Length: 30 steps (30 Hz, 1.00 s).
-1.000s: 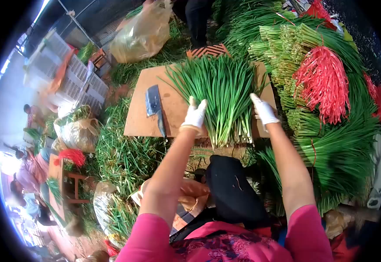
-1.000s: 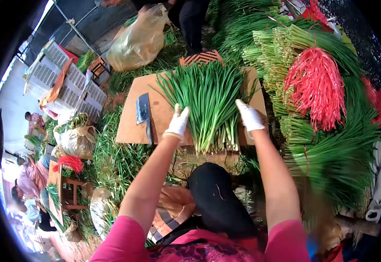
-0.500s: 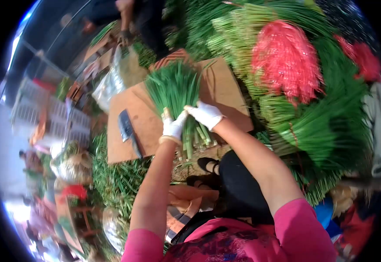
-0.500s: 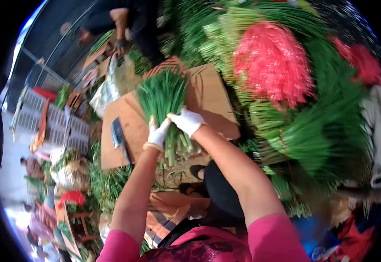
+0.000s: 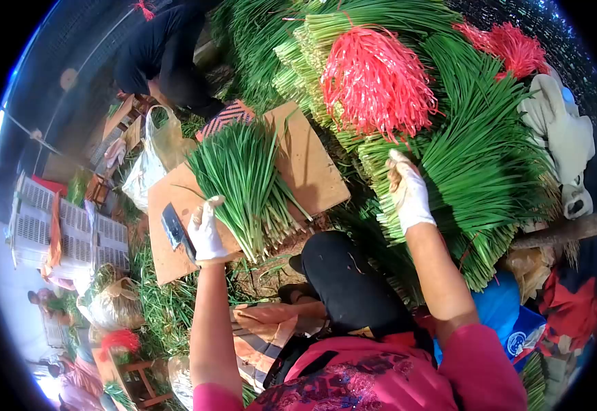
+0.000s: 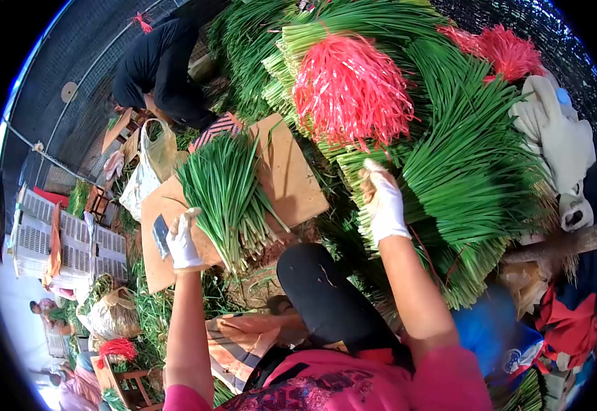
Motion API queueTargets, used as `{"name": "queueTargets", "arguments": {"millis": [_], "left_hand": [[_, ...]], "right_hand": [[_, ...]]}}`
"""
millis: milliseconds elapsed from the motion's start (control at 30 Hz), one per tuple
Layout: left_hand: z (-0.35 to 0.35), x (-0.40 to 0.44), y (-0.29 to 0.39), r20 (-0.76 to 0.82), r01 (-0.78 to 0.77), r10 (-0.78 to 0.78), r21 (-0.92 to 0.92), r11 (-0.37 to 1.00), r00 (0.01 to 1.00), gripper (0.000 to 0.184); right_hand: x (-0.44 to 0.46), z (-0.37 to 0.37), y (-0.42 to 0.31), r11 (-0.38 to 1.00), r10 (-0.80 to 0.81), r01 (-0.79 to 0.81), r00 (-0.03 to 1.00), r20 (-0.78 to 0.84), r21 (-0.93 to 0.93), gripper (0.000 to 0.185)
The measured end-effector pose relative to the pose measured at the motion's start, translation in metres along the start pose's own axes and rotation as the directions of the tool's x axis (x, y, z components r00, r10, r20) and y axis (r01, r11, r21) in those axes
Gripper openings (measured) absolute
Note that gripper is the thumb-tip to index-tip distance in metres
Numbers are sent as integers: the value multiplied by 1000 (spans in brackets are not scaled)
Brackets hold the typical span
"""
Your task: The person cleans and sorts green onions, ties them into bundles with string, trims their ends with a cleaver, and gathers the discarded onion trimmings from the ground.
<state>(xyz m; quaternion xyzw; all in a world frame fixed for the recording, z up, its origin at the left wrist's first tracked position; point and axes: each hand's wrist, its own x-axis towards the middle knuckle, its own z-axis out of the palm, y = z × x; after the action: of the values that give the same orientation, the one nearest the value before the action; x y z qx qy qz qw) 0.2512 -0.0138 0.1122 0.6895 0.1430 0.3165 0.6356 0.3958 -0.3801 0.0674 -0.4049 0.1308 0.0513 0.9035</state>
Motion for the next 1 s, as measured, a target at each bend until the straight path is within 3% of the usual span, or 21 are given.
{"name": "queueTargets", "arguments": {"millis": [33, 67, 100, 333, 433, 500, 567, 633, 733, 800, 833, 867, 900, 933, 967, 1000], "left_hand": [[6, -11, 14, 70, 2, -2, 4, 1000, 998, 20], [13, -22, 25, 79, 31, -31, -4, 1000, 996, 20], [19, -33, 33, 86, 61, -60, -10, 998, 994, 20], [22, -86, 47, 120, 146, -141, -36, 989, 983, 19], [15, -98, 42, 128, 155, -146, -65, 986, 981, 20], [11, -103, 44, 130, 149, -137, -85, 985, 982, 18], [6, -109, 47, 125, 164, -151, -101, 981, 981, 16], [3, -115, 46, 111, 175, -165, -97, 980, 980, 16], [13, -131, 67, 159, 255, -230, -161, 953, 960, 17], [25, -148, 74, 300, 344, -311, -63, 937, 902, 21], [30, -161, 67, 398, 428, -352, -119, 896, 847, 24], [35, -174, 67, 475, 428, -336, -96, 899, 813, 24], [40, -184, 62, 556, 526, -369, -147, 838, 745, 24], [46, -198, 54, 528, 563, -397, -199, 802, 751, 25], [49, -206, 45, 503, 500, -374, -138, 855, 779, 26], [49, -212, 40, 499, 559, -408, -199, 805, 765, 27]], "right_hand": [[2, 0, -7, 1000, -11, 12, 997, -78, 20, 27], [7, -2, -11, 997, -71, 71, 997, -4, 26, 31], [10, 13, -17, 997, -75, 78, 991, -111, 25, 24], [27, 9, -12, 984, -176, 175, 982, 65, 28, 10], [4, -4, -10, 991, -111, 109, 994, 18, 75, 12], [-7, -31, -8, 996, -21, 13, 996, 91, 88, 10], [-38, -50, -7, 996, 84, -83, 996, -26, 45, 10], [-60, -83, 5, 960, 267, -256, 959, -94, 115, 8], [-139, -63, -8, 876, 481, -477, 876, 50, -63, 9], [-180, -38, -5, 854, 520, -510, 833, 191, -100, 11], [-193, -32, 2, 841, 538, -532, 799, 269, -99, 12], [-204, -20, 9, 828, 557, -549, 779, 287, -115, 13], [-211, -10, 16, 816, 573, -564, 759, 310, -129, 14], [-214, -10, 28, 814, 579, -553, 750, 319, -179, 13], [-219, -1, 37, 805, 592, -550, 766, 250, -221, 12], [-222, -1, 48, 800, 599, -549, 757, 263, -242, 11]]}}
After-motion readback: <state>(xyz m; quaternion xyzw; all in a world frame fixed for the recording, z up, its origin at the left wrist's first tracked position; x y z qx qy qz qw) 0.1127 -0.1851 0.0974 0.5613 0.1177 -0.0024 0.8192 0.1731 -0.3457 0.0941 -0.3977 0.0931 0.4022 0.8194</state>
